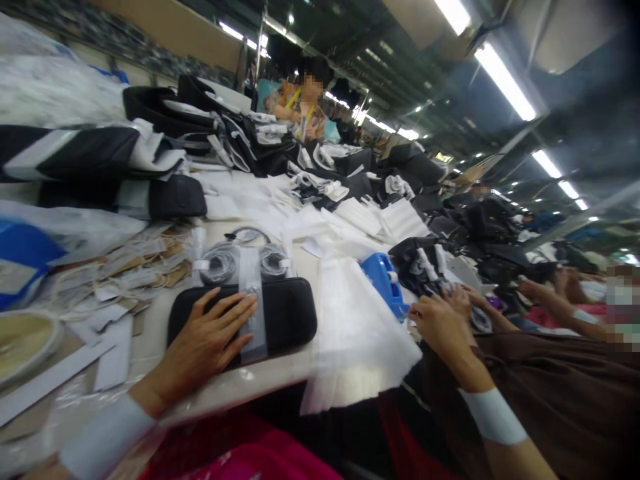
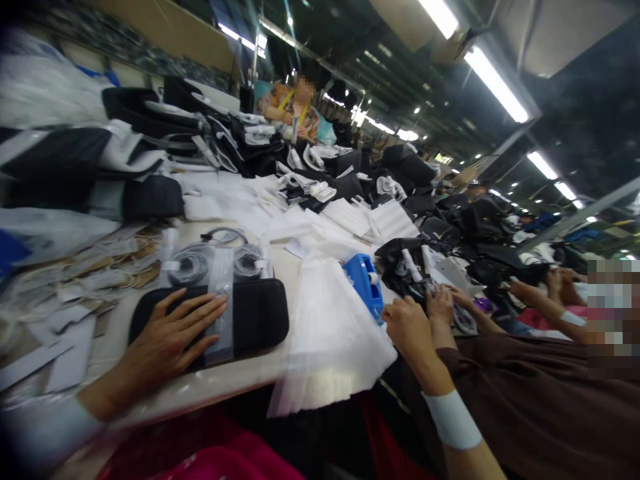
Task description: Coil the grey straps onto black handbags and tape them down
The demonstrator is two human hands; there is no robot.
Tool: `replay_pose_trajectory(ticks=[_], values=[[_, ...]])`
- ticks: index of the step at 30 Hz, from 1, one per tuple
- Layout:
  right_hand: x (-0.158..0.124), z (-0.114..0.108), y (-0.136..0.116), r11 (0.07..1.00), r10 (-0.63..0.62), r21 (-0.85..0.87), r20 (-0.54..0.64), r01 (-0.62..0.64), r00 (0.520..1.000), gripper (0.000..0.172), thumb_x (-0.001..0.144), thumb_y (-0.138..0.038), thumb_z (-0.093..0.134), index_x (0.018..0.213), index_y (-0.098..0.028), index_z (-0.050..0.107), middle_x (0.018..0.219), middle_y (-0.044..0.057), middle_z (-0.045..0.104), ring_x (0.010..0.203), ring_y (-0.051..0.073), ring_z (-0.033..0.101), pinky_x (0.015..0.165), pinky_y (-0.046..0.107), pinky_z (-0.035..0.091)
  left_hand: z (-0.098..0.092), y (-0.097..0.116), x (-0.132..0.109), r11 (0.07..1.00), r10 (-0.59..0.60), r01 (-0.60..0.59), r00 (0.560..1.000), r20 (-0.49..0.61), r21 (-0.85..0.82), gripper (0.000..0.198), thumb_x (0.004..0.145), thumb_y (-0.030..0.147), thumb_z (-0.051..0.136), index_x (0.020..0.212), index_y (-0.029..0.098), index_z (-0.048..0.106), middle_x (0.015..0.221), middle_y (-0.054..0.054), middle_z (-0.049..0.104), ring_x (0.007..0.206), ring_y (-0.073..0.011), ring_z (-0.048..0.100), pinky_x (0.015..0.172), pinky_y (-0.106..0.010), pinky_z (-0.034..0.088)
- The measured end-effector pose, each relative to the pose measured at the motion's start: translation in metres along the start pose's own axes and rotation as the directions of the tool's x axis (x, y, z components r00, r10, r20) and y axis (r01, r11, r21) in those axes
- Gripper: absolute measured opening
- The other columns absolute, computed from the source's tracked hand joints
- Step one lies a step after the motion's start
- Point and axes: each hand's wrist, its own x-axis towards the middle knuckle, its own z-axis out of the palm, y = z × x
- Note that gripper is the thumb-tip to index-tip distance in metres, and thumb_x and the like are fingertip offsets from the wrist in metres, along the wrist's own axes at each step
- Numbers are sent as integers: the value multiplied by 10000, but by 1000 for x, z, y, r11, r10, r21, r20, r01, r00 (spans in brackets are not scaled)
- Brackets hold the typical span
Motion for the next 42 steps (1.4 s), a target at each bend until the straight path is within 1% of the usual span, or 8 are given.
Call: replay_pose_trajectory(ticks=[3,7,10,13,29,34,38,42], values=[[46,-12,-58,908,-408,-46,128,416,904,218,830,-106,598,641,-199,657,713,66,602,807,229,503,746,387,324,-8,6,2,998,-63,64,998,29,-5,430,944,310,504,1362,207,510,1422,-120,511,1295,-270,472,1128,-536,227],[109,-7,-157,588,-805,139,195,797,560,208,879,-140,574,716,-205,685,764,42,622,861,209,472,785,372,261,-12,10,2,994,-110,111,993,45,-12,401,936,314,528,1323,209,554,1348,-156,543,1273,-262,486,1133,-543,245],[144,18,-215,399,-909,197,212,895,359,183,869,-173,588,722,-203,694,809,35,653,898,217,484,798,369,253,-12,11,2,992,-125,126,991,48,-20,408,930,317,538,1325,215,553,1336,-160,542,1261,-272,489,1137,-568,234],[165,44,-248,313,-937,194,220,930,270,200,851,-130,553,730,-184,702,796,56,674,891,230,511,816,384,255,-12,11,4,990,-136,138,990,37,-32,403,926,323,548,1311,207,566,1324,-164,548,1264,-280,486,1139,-579,226],[187,66,-279,246,-953,149,216,958,211,193,821,-106,505,813,-118,698,725,95,661,801,237,577,897,424,320,-14,10,6,982,-163,169,984,74,-89,416,925,337,551,1325,221,545,1308,-84,613,1237,-297,496,1116,-581,213],[183,72,-279,279,-948,79,181,957,262,190,873,-118,504,870,-134,694,757,82,664,836,243,574,965,448,283,-13,10,4,979,-167,174,984,68,-103,425,930,338,542,1338,216,537,1304,-84,618,1234,-300,495,1114,-581,216],[188,78,-276,268,-950,55,182,962,254,109,886,-212,592,881,-145,678,815,83,673,924,263,547,980,458,258,-13,10,3,976,-177,185,981,73,-113,429,936,343,534,1343,207,530,1306,-79,616,1250,-289,481,1120,-576,210],[210,92,-276,372,-914,76,203,925,351,374,771,-408,750,967,-113,630,959,126,666,1032,302,488,940,442,284,-13,11,2,971,-192,201,978,81,-128,430,943,350,522,1356,229,516,1326,-66,600,1270,-284,460,1131,-574,193]])
